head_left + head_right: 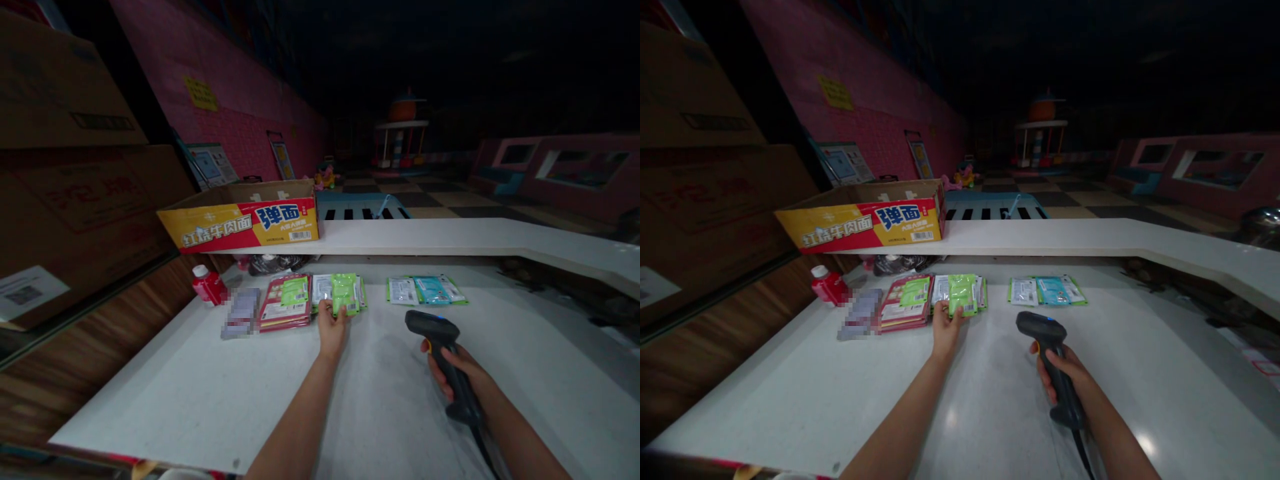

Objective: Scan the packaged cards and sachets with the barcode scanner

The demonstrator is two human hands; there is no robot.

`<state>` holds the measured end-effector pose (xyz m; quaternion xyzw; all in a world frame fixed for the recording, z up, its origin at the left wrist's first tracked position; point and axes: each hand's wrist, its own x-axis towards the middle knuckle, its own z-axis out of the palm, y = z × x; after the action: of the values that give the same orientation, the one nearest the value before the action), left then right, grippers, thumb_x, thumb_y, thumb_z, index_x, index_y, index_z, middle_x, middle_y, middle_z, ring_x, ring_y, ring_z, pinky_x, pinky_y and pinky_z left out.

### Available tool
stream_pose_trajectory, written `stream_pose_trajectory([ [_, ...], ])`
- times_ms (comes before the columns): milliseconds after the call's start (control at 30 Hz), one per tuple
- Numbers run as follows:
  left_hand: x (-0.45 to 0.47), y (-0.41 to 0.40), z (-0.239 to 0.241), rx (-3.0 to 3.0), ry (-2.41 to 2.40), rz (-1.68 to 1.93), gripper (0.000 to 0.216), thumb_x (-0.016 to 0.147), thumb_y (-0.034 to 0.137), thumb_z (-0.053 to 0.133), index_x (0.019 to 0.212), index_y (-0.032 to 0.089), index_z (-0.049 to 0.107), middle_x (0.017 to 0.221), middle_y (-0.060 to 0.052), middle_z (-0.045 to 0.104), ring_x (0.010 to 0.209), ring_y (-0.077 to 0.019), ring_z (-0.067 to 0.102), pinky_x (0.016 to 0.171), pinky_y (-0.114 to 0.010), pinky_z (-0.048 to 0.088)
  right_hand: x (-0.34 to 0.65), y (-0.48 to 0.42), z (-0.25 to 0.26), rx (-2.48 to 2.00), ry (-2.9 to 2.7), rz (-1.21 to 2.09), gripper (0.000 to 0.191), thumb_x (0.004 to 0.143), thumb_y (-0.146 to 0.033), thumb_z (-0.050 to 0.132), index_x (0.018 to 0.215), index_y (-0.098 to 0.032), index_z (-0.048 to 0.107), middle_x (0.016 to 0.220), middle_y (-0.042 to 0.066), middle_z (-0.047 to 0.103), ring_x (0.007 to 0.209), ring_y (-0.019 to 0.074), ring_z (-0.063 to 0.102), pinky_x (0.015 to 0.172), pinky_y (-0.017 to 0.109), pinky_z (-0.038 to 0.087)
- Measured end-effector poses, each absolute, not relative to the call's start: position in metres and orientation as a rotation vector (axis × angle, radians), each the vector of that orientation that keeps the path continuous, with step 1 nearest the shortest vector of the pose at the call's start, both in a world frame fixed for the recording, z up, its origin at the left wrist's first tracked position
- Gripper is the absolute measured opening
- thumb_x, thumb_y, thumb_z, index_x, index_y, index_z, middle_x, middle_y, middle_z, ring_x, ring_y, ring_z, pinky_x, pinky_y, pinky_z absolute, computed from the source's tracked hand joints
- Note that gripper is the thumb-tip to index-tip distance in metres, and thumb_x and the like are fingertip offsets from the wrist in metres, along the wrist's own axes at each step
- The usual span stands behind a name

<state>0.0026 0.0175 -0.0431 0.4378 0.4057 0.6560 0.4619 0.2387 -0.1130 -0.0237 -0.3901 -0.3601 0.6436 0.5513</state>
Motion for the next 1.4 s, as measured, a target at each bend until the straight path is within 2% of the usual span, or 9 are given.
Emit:
stream_pose_trajectory([
  [300, 0.002, 0.022, -0.053, 1.095, 0.966, 1.636, 0.047, 0.070, 0.053, 0.072, 0.085, 0.022, 0.040, 0.087, 0.002, 0.053, 0.081, -0.0135, 0.058, 0.071, -0.031, 0.058, 0.238, -0.120, -0.019, -0.952, -0.966, 1.634, 0.038, 0.077, -0.051, 0.073, 0.093, -0.019, 0.060, 0.053, -0.001, 0.060, 0.032, 0.0104, 0.048, 0.031, 0.020, 0.034],
  [567, -0.003, 0.024, -0.056, 1.236, 1.101, 1.618, 0.029, 0.077, 0.038, 0.066, 0.088, 0.020, 0.046, 0.088, -0.002, 0.057, 0.082, -0.0162, 0.060, 0.070, -0.031, 0.056, 0.238, -0.127, -0.010, -0.938, -0.914, 1.586, 0.038, 0.076, -0.048, 0.075, 0.093, -0.017, 0.062, 0.053, 0.000, 0.061, 0.034, 0.0100, 0.050, 0.034, 0.020, 0.034],
  [967, 0.001, 0.021, -0.047, 1.113, 0.952, 1.602, 0.045, 0.069, 0.051, 0.073, 0.082, 0.022, 0.041, 0.084, 0.002, 0.052, 0.080, -0.0140, 0.058, 0.070, -0.032, 0.057, 0.243, -0.116, -0.021, -0.940, -0.882, 1.511, 0.037, 0.075, -0.049, 0.075, 0.091, -0.018, 0.063, 0.051, -0.001, 0.059, 0.030, 0.0107, 0.047, 0.029, 0.020, 0.033],
  [1067, 0.001, 0.019, -0.044, 1.102, 0.957, 1.581, 0.048, 0.065, 0.053, 0.076, 0.082, 0.022, 0.042, 0.084, 0.003, 0.051, 0.080, -0.0141, 0.058, 0.068, -0.031, 0.058, 0.248, -0.106, -0.024, -0.981, -0.802, 1.424, 0.039, 0.072, -0.052, 0.076, 0.089, -0.019, 0.063, 0.051, -0.002, 0.058, 0.032, 0.0114, 0.049, 0.030, 0.021, 0.039],
  [1200, 0.002, 0.014, -0.038, 1.080, 0.969, 1.560, 0.049, 0.062, 0.052, 0.078, 0.078, 0.021, 0.043, 0.081, 0.004, 0.051, 0.076, -0.0127, 0.058, 0.065, -0.029, 0.057, 0.257, -0.098, -0.026, -0.980, -0.658, 1.327, 0.040, 0.068, -0.052, 0.080, 0.085, -0.019, 0.064, 0.050, -0.004, 0.056, 0.035, 0.0108, 0.049, 0.032, 0.021, 0.041],
  [1400, 0.028, 0.013, -0.032, 1.027, 0.970, 1.498, 0.048, 0.058, 0.048, 0.082, 0.073, 0.019, 0.045, 0.065, 0.006, 0.054, 0.057, -0.0101, 0.057, 0.049, -0.022, 0.053, 0.261, -0.099, -0.023, -0.920, -0.420, 1.250, 0.039, 0.065, -0.048, 0.082, 0.083, -0.018, 0.064, 0.052, -0.005, 0.055, 0.039, 0.0089, 0.048, 0.035, 0.019, 0.040],
])
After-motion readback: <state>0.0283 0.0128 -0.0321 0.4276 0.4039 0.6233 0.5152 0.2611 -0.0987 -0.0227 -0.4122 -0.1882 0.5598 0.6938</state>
